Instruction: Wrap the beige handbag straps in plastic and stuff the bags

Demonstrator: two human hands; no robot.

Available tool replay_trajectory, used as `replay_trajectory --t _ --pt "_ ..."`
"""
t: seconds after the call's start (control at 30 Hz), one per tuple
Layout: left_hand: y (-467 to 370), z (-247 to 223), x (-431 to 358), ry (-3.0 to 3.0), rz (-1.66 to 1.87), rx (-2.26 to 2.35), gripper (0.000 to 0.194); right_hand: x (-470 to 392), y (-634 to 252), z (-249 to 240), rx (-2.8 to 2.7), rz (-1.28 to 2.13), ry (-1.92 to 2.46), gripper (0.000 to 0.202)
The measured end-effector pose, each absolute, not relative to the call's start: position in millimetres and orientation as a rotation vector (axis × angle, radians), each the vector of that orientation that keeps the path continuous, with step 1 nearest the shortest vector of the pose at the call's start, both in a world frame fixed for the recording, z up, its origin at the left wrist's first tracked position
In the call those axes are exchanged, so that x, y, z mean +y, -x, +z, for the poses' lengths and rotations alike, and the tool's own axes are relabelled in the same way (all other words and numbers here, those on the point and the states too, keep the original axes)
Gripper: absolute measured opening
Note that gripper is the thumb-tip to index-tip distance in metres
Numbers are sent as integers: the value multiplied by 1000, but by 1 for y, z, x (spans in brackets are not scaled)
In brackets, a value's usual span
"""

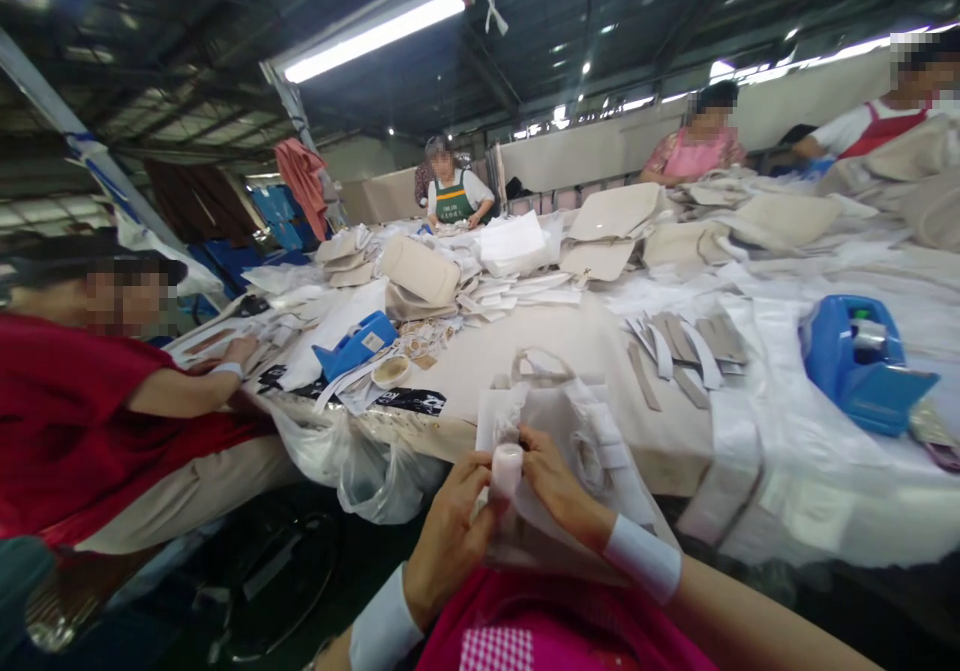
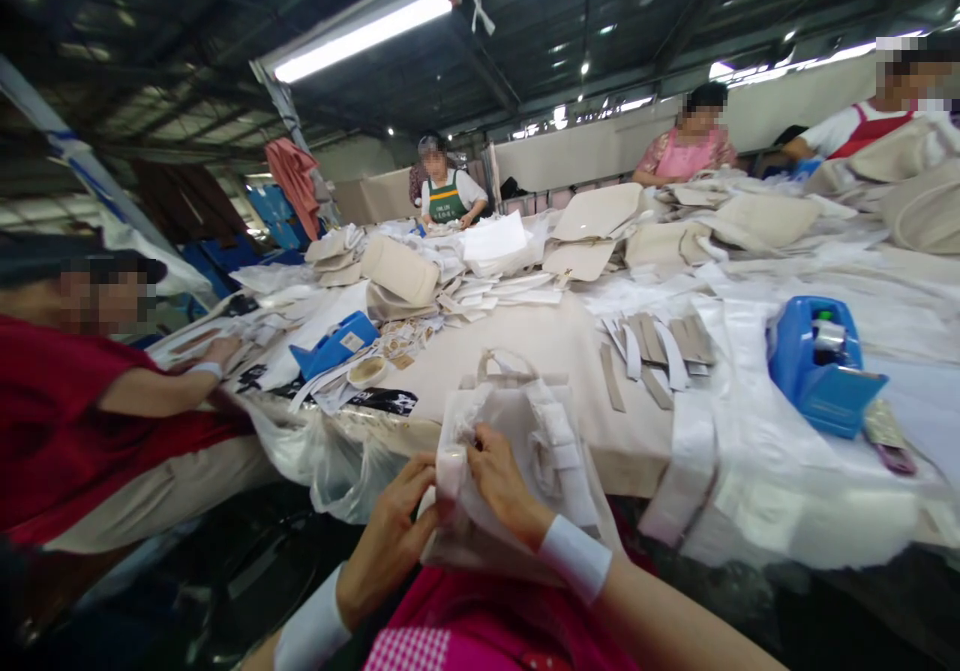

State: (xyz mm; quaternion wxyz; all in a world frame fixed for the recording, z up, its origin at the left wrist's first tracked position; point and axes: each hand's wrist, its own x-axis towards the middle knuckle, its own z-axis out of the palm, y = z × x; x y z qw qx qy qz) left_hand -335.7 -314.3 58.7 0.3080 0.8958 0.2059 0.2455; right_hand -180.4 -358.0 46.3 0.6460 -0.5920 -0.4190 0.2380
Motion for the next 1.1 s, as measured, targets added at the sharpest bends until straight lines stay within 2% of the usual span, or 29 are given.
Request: replay_trajectory --t 0.1,0.23,0.4,0.57,0.77,1.1 --pt "325 47 -304 -2333 610 595 21 -357 182 43 -941 617 1290 14" --pt "316 29 -304 -1841 659 664 13 -350 180 33 -941 711 1261 13" --pt "312 21 -323 -1332 831 781 34 -349 181 27 -914 799 1281 14" --pt "303 19 -327 -1315 1007 933 41 -352 184 26 -917 839 1285 12" --pt "291 18 -313 -1142 878 852 53 -354 187 23 -936 787 1282 8" --pt "283 10 -299 -1200 764 807 37 -359 186 23 -966 663 1308 14"
